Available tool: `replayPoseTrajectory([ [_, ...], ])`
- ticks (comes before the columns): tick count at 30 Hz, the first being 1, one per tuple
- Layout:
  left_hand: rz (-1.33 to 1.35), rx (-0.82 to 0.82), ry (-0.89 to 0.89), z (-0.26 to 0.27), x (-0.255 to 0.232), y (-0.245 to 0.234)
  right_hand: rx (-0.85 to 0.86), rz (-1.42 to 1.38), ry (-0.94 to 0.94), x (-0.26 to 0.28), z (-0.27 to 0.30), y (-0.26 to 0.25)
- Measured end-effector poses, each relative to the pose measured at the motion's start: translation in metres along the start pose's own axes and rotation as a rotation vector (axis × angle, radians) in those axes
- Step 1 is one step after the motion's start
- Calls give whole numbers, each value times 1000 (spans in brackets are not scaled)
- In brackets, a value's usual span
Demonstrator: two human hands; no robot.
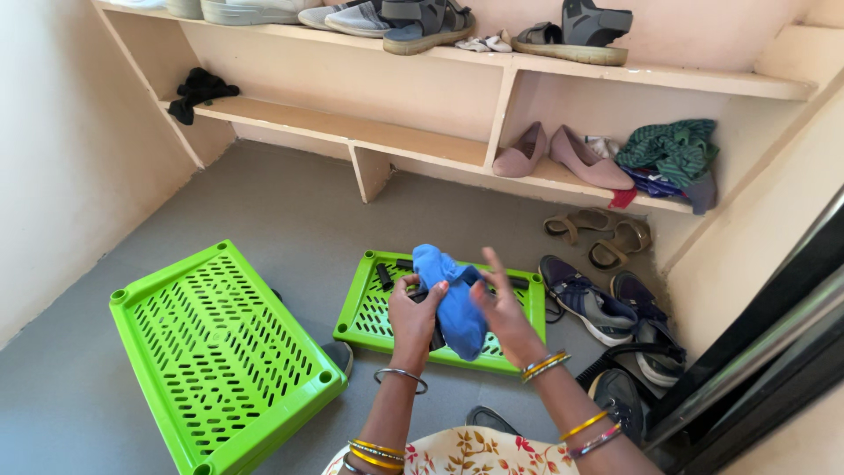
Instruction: The person wipes a green plastic furniture tray and several black cylindrical rods with a blue cloth. The person handles the tray and rods one at a time, wiping each surface and placing them back on the floor.
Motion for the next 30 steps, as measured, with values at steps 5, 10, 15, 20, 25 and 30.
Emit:
replayPoseTrajectory([
  [5, 275, 188, -66, -10, 13, 10, 231, 71, 30, -8, 0, 43],
  [10, 198, 113, -127, -21, 19, -11, 43, -262, 91, -11, -19, 9],
  [15, 805, -126, -385, -42, 75, -33, -39, -759, 233, -5, -11, -5],
  [20, 988, -92, -423, -54, 109, -9, 190, 139, -200, 33, 1, 40],
  [25, 1049, 137, -237, -37, 78, 9, 270, 271, -216, 11, 13, 74],
  [30, -304, -91, 480, -3, -28, -3, 138, -491, 202, -30, 5, 61],
])
Point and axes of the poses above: each hand's wrist, its own z-axis away from the middle knuckle, its own y-axis out of the palm, x = y × z, the point moved 10 cm from there along -z, towards the middle knuckle, and after that the axes turned 4 degrees about x, right-handed, at the moved point
